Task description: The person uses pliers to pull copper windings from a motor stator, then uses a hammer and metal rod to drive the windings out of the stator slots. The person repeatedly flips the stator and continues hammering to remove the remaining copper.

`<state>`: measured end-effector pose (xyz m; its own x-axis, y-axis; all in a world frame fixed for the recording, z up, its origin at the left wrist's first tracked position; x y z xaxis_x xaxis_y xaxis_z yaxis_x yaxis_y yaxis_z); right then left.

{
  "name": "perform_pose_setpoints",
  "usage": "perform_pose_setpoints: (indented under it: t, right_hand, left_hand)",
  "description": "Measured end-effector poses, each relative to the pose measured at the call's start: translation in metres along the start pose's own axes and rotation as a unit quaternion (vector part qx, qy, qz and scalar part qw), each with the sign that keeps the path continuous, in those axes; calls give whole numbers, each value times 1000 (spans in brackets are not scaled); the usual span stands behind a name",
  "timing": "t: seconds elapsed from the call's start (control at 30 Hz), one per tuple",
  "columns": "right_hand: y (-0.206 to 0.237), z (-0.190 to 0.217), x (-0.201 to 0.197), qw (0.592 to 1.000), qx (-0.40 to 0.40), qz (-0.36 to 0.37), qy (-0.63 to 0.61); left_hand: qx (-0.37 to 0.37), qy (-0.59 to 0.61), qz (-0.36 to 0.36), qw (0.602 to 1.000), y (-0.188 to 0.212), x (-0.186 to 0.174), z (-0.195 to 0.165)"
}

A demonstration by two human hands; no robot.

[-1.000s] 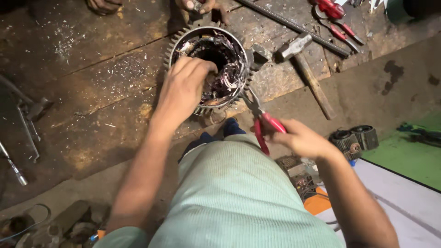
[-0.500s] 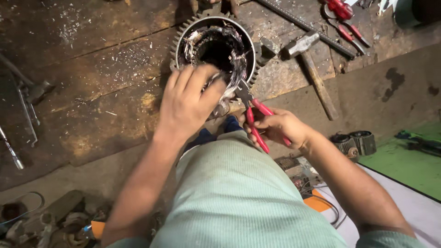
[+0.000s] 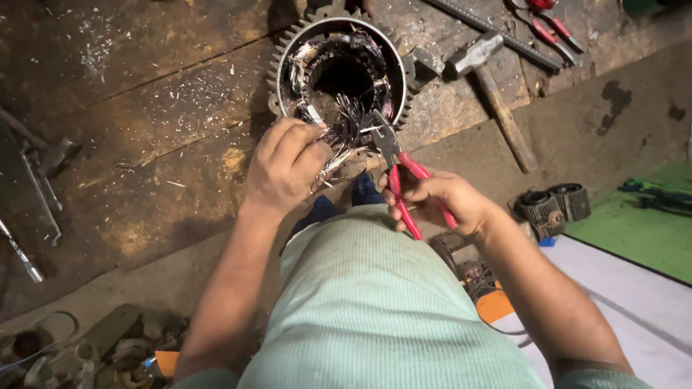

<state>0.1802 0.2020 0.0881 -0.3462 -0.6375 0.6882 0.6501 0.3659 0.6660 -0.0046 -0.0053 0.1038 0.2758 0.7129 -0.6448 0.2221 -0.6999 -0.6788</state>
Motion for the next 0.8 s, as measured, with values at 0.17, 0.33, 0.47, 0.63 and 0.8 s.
perform_pose_setpoints:
  t: [0.17, 0.33, 0.47, 0.63, 0.8]
  right_hand:
    - [-11, -24, 5, 989, 14, 40, -140]
    - [-14, -26, 11, 991, 47, -1, -128]
    - [-20, -31, 21, 988, 40, -38, -144]
    - [-26, -36, 26, 988, 24, -30, -151]
    - [-25, -39, 28, 986, 19, -44, -158]
  left_hand:
    - [59, 2, -31, 998, -1, -4, -8]
    - [-126, 165, -152, 966, 5, -9, -12]
    - [-197, 246, -227, 921, 15, -6, -12]
    - [-187, 477, -268, 816, 11, 22, 12]
    - [-183, 412, -226, 863, 12, 34, -11]
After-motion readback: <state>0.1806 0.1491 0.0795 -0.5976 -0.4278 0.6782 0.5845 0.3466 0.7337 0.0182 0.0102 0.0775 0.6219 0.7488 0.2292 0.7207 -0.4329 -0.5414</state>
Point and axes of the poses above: each hand's wrist, its own y-axis away from the middle knuckle, its own x-axis out of the palm, z = x × y, the point moved 2 cm from there along -y, towards the middle knuckle, and after that the axes turned 8 degrees about x, right-handed, at the moved point
